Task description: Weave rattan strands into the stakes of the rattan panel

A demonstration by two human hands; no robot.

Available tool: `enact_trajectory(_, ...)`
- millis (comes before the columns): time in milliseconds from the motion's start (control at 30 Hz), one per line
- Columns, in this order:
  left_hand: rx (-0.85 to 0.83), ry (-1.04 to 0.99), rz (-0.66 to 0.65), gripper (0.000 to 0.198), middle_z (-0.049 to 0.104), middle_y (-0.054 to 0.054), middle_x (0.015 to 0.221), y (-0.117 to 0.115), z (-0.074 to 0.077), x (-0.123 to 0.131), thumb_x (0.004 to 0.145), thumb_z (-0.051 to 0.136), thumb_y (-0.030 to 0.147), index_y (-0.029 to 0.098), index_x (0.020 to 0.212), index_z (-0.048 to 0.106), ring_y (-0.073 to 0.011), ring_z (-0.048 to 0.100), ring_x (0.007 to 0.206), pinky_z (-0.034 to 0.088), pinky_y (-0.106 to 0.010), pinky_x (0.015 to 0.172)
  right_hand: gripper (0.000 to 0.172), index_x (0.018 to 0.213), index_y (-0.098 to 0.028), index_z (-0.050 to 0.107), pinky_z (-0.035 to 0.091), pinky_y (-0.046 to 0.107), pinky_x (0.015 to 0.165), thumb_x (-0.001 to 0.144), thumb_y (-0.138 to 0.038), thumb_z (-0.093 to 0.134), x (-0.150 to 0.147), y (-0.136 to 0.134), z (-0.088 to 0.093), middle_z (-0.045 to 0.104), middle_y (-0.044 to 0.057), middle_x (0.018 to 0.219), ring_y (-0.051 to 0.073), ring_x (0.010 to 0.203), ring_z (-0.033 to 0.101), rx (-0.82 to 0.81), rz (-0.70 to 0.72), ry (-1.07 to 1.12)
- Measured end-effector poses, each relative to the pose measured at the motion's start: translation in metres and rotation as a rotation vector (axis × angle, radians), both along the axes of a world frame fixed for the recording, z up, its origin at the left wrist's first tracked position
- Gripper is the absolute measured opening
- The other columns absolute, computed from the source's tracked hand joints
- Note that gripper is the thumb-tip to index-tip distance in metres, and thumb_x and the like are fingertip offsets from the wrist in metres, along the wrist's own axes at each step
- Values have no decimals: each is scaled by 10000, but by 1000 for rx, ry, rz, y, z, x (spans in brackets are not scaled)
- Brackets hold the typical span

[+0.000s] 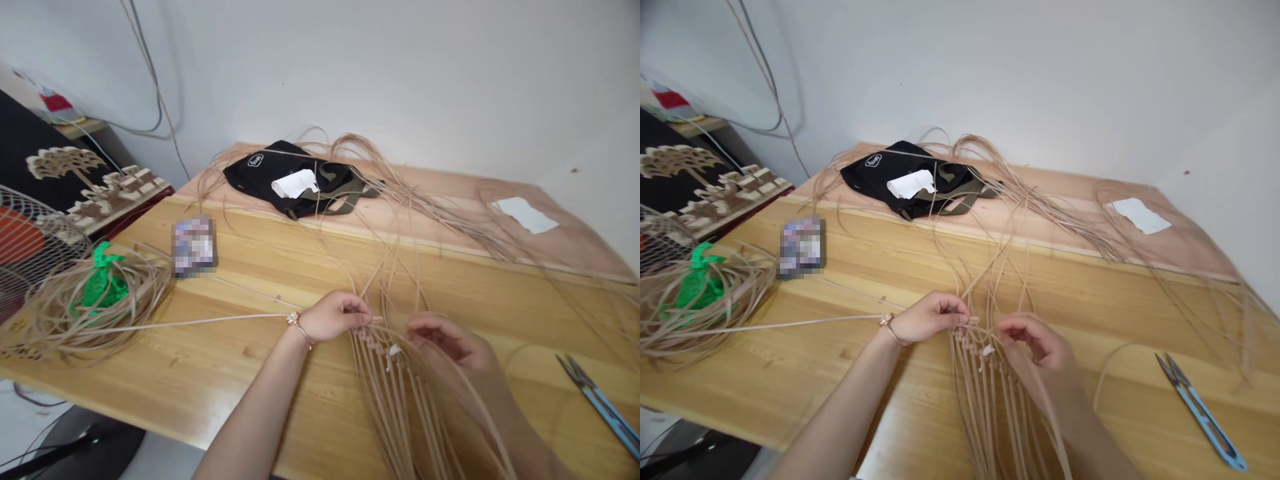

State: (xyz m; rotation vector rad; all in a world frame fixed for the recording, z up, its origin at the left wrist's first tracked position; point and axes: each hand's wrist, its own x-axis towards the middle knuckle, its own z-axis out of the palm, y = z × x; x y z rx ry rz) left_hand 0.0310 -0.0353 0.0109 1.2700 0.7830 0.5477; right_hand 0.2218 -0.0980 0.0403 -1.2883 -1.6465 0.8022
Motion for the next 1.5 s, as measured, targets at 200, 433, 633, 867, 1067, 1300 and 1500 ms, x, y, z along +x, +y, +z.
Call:
enact_trajectory(200, 12, 18, 1, 222, 550, -13, 625, -1, 2, 0, 692, 573, 308, 86, 710, 573, -68, 460, 570, 357, -190, 570, 184, 855, -217, 631, 515, 240, 533, 768, -308, 495, 14, 4, 24, 669, 22, 716, 143, 602, 621, -176, 138, -35)
enact_trajectory(433, 16, 18, 10, 197, 526, 2, 617, -1, 1, -1, 686, 577, 288, 91, 699, 564, -63, 449, 574, 345, -181, 567, 284, 517, -202, 574, 355, 215, 390, 751, -345, 501, -29, 7, 36, 562, -9, 491, 121, 444, 506, -199, 162, -665)
enact_trajectory(633, 1, 0, 7, 196, 518, 6, 609, -1, 2, -1, 688, 571, 286, 92, 679, 552, -63, 441, 576, 337, -180, 563, 209, 517, -198, 546, 278, 211, 413, 713, -271, 531, -42, 11, 18, 525, -20, 476, 114, 443, 458, -260, 91, -731)
enact_trajectory(867, 29, 6, 7, 251, 530, -4, 613, -1, 0, 0, 668, 583, 343, 94, 688, 559, -72, 453, 571, 348, -187, 556, 131, 580, -170, 578, 303, 199, 437, 674, -250, 532, -36, 11, 16, 515, -18, 503, 100, 470, 443, -499, 95, -560)
enact_trajectory(1067, 52, -1, 16, 217, 534, -4, 612, -1, -3, 1, 686, 563, 313, 96, 689, 558, -78, 461, 574, 352, -195, 566, 205, 743, -191, 663, 340, 235, 504, 708, -309, 498, -31, 8, 15, 622, 19, 630, 140, 554, 503, -496, 70, -526)
enact_trajectory(1300, 65, -13, 23, 174, 533, 2, 624, 0, -3, 1, 681, 567, 271, 97, 695, 568, -72, 454, 583, 348, -193, 579, 151, 707, -181, 611, 331, 230, 505, 696, -263, 484, -32, 5, 10, 566, 6, 595, 125, 536, 468, -462, 36, -492)
enact_trajectory(1500, 31, -16, 32, 138, 532, 6, 611, -1, -2, 1, 679, 570, 232, 95, 698, 573, -65, 445, 565, 345, -189, 564, 132, 643, -169, 510, 281, 200, 445, 721, -239, 430, -32, 10, 11, 419, -42, 526, 83, 468, 360, -660, 160, -308)
